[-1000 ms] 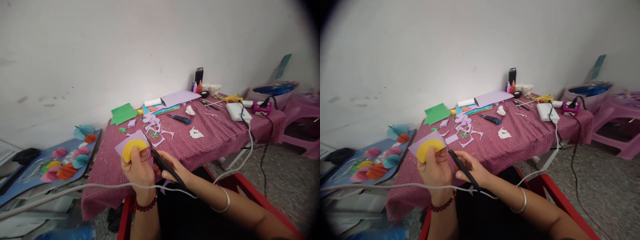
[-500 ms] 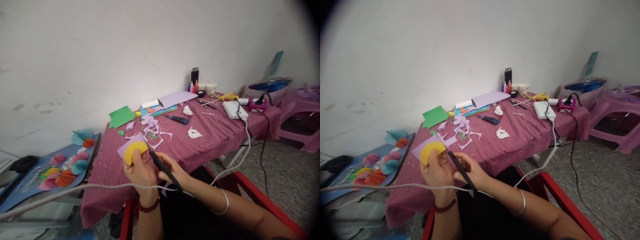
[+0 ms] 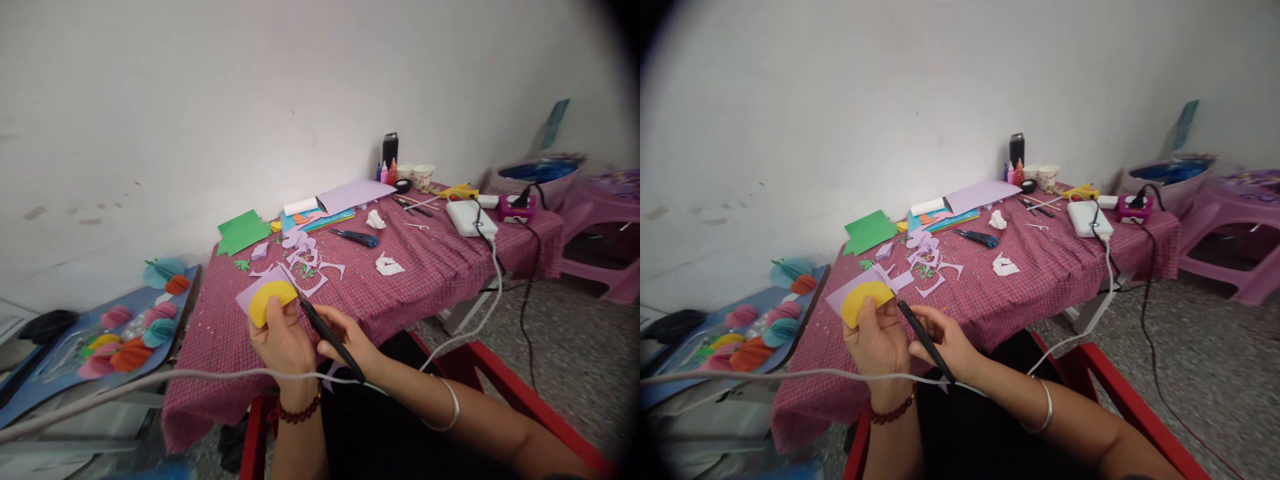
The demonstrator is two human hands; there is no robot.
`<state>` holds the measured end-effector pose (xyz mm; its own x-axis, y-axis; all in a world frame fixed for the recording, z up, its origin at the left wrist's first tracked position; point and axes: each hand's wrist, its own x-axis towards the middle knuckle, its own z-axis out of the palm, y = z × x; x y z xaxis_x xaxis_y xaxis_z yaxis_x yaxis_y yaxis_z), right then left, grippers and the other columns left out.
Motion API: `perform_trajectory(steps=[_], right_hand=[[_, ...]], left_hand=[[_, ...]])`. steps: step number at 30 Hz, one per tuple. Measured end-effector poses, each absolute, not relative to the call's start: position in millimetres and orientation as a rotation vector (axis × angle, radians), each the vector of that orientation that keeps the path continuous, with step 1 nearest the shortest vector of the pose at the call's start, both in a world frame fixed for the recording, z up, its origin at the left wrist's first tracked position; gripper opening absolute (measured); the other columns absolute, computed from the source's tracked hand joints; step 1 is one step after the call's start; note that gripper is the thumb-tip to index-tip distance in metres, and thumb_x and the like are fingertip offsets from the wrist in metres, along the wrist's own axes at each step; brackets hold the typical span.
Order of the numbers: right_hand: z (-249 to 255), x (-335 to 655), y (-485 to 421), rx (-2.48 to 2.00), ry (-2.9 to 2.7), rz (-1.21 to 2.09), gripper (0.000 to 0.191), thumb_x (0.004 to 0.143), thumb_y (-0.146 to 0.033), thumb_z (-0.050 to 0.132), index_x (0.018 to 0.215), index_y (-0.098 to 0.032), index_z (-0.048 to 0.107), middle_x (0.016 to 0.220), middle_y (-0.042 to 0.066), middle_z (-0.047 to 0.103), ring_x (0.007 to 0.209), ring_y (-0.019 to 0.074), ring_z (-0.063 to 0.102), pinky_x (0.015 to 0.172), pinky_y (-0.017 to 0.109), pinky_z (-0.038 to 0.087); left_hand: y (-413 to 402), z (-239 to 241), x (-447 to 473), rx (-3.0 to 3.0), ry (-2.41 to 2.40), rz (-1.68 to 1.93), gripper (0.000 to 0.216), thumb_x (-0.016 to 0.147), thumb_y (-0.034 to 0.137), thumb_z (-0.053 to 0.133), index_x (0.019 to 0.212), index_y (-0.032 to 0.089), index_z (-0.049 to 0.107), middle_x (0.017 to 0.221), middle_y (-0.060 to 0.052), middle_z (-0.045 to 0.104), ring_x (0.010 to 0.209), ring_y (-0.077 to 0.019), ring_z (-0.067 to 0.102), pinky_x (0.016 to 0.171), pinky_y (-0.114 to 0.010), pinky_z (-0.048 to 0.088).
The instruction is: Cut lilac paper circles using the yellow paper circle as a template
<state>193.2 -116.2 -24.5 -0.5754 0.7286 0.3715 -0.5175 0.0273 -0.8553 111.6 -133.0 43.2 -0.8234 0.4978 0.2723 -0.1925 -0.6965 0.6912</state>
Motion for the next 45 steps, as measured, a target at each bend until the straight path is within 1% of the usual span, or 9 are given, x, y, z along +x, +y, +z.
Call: perform_trajectory(steps=[5,9,13,18,22,26,35,40,45], right_hand=[[-27,197,-115,-0.303,-1.424,1.634,0.058,0.071,-0.049,0.074,0.117,-0.019,0.056,0.080,0.000,0.053,0.070,0.0128,0.048,0.064,0.027,0.041],[-30,199,-114,-0.316,-1.435,1.616,0.058,0.071,-0.048,0.074,0.118,-0.018,0.057,0.084,0.002,0.056,0.072,0.0138,0.049,0.065,0.028,0.042],[-32,200,-114,-0.319,-1.437,1.629,0.058,0.071,-0.046,0.075,0.119,-0.019,0.058,0.079,0.000,0.052,0.067,0.0123,0.045,0.062,0.026,0.039],[-31,205,-114,-0.332,-1.439,1.684,0.055,0.071,-0.042,0.076,0.117,-0.018,0.059,0.071,-0.002,0.046,0.061,0.0098,0.038,0.057,0.024,0.034],[-29,209,-114,-0.328,-1.443,1.705,0.053,0.071,-0.038,0.076,0.118,-0.018,0.059,0.074,-0.002,0.049,0.062,0.0095,0.039,0.057,0.024,0.034],[-29,212,-113,-0.349,-1.446,1.704,0.052,0.070,-0.036,0.076,0.117,-0.019,0.060,0.079,-0.001,0.053,0.066,0.0104,0.041,0.060,0.025,0.037],[-32,212,-116,-0.320,-1.449,1.705,0.052,0.071,-0.041,0.076,0.115,-0.017,0.060,0.066,-0.004,0.042,0.058,0.0087,0.035,0.053,0.023,0.031],[-31,214,-115,-0.325,-1.464,1.717,0.054,0.071,-0.045,0.075,0.115,-0.017,0.061,0.066,-0.004,0.041,0.058,0.0092,0.035,0.053,0.023,0.030],[-29,217,-114,-0.341,-1.463,1.766,0.054,0.071,-0.044,0.076,0.115,-0.017,0.061,0.068,-0.004,0.040,0.058,0.0087,0.033,0.052,0.023,0.028]], left_hand=[[-133,44,110,0.556,0.923,2.461,0.011,0.071,0.017,0.070,0.077,0.019,0.062,0.075,0.004,0.065,0.067,-0.0101,0.063,0.064,-0.023,0.049],[-133,44,107,0.536,0.920,2.414,0.011,0.069,0.016,0.071,0.074,0.019,0.061,0.072,0.004,0.064,0.062,-0.0093,0.060,0.060,-0.022,0.048],[-136,45,106,0.554,0.959,2.383,0.008,0.071,0.017,0.069,0.073,0.021,0.062,0.071,0.003,0.063,0.061,-0.0105,0.058,0.058,-0.024,0.046],[-139,49,104,0.607,1.000,2.326,0.010,0.072,0.016,0.070,0.070,0.023,0.062,0.071,0.002,0.064,0.063,-0.0125,0.058,0.061,-0.027,0.046],[-139,51,101,0.588,1.036,2.331,0.013,0.067,0.017,0.073,0.070,0.021,0.062,0.070,0.000,0.063,0.060,-0.0122,0.057,0.057,-0.025,0.046],[-137,51,97,0.596,1.036,2.320,0.014,0.064,0.017,0.073,0.071,0.017,0.060,0.073,0.000,0.064,0.064,-0.0110,0.060,0.062,-0.024,0.047],[-136,49,96,0.547,1.012,2.324,0.016,0.060,0.016,0.075,0.068,0.016,0.061,0.066,0.002,0.061,0.057,-0.0089,0.057,0.055,-0.021,0.045],[-135,48,95,0.575,1.023,2.306,0.015,0.061,0.017,0.073,0.068,0.016,0.061,0.066,0.003,0.062,0.057,-0.0090,0.057,0.055,-0.021,0.044],[-134,49,92,0.560,1.018,2.279,0.015,0.061,0.017,0.074,0.070,0.017,0.062,0.068,0.003,0.065,0.058,-0.0088,0.059,0.056,-0.021,0.045]])
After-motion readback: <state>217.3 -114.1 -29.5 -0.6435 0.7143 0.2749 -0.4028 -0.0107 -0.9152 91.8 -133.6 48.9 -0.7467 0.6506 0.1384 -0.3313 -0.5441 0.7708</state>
